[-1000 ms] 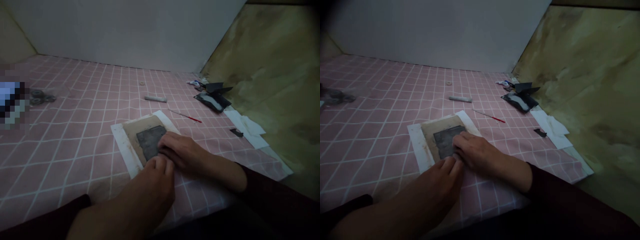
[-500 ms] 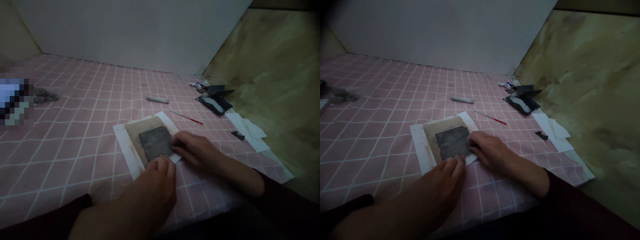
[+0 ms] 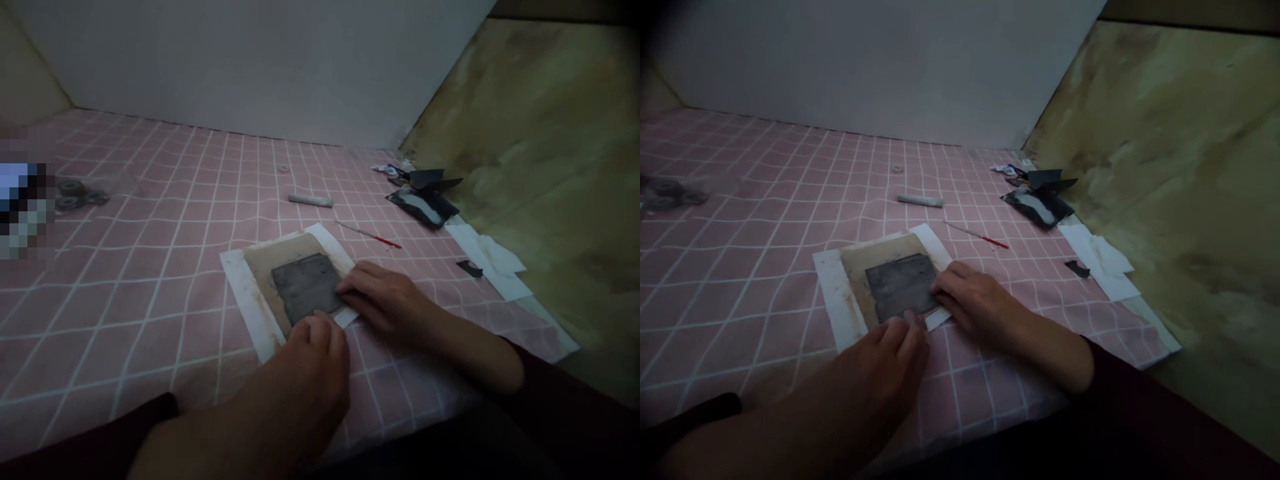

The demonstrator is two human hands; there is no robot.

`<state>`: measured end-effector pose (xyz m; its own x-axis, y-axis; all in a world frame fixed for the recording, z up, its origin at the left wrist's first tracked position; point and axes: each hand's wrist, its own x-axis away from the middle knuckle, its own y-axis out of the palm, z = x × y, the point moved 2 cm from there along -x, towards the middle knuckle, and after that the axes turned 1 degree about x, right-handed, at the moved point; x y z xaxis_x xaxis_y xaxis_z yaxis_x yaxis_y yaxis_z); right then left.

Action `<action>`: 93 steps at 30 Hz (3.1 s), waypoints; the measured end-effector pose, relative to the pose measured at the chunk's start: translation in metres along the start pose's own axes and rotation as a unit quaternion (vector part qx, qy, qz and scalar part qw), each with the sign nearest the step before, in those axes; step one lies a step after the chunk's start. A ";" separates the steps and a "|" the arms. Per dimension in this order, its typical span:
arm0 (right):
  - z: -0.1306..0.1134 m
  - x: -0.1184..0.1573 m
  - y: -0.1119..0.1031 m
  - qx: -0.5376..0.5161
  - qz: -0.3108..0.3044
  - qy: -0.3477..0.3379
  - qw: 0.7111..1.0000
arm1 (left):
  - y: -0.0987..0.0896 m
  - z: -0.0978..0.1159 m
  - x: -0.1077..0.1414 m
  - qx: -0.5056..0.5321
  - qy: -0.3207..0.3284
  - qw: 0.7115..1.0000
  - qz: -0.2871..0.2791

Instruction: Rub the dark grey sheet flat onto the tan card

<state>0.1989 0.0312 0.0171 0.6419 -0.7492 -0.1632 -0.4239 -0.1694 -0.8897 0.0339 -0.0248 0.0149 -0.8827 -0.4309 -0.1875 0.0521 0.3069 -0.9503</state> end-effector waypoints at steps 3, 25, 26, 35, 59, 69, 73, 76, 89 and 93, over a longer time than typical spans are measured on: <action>-0.007 -0.006 0.006 -0.017 -0.031 -0.032 0.999 | 0.000 0.001 0.001 0.008 -0.006 1.000 -0.003; -0.006 -0.004 0.004 -0.016 -0.033 -0.031 0.999 | -0.001 0.002 0.003 0.003 0.006 1.000 -0.023; -0.007 -0.005 0.006 -0.021 -0.032 -0.036 0.999 | -0.001 0.002 0.003 0.001 0.007 1.000 -0.019; -0.007 -0.002 0.006 0.002 -0.032 -0.031 0.999 | -0.002 0.004 0.004 0.002 -0.001 1.000 -0.007; -0.016 -0.004 0.009 -0.012 -0.049 -0.055 0.997 | -0.005 0.015 0.006 -0.035 -0.014 0.998 -0.052; -0.016 -0.001 0.007 -0.016 -0.049 -0.048 0.998 | -0.002 0.015 0.006 -0.037 -0.010 0.999 -0.035; -0.012 0.003 0.004 0.000 -0.031 -0.027 0.999 | -0.001 0.014 0.006 -0.039 -0.003 0.999 -0.032; -0.007 0.005 0.000 0.042 -0.013 -0.001 0.999 | -0.001 0.014 0.007 -0.048 0.001 0.998 -0.033; -0.005 -0.003 0.001 0.041 -0.031 0.001 0.999 | 0.002 0.013 0.006 -0.020 0.003 1.000 -0.016; -0.014 -0.011 0.009 -0.002 -0.058 -0.030 0.998 | 0.006 0.011 0.007 0.018 -0.014 1.000 -0.006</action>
<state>0.1794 0.0287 0.0168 0.7233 -0.6854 -0.0842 -0.3465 -0.2548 -0.9028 0.0333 -0.0357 0.0056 -0.8703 -0.4575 -0.1824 0.0592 0.2704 -0.9609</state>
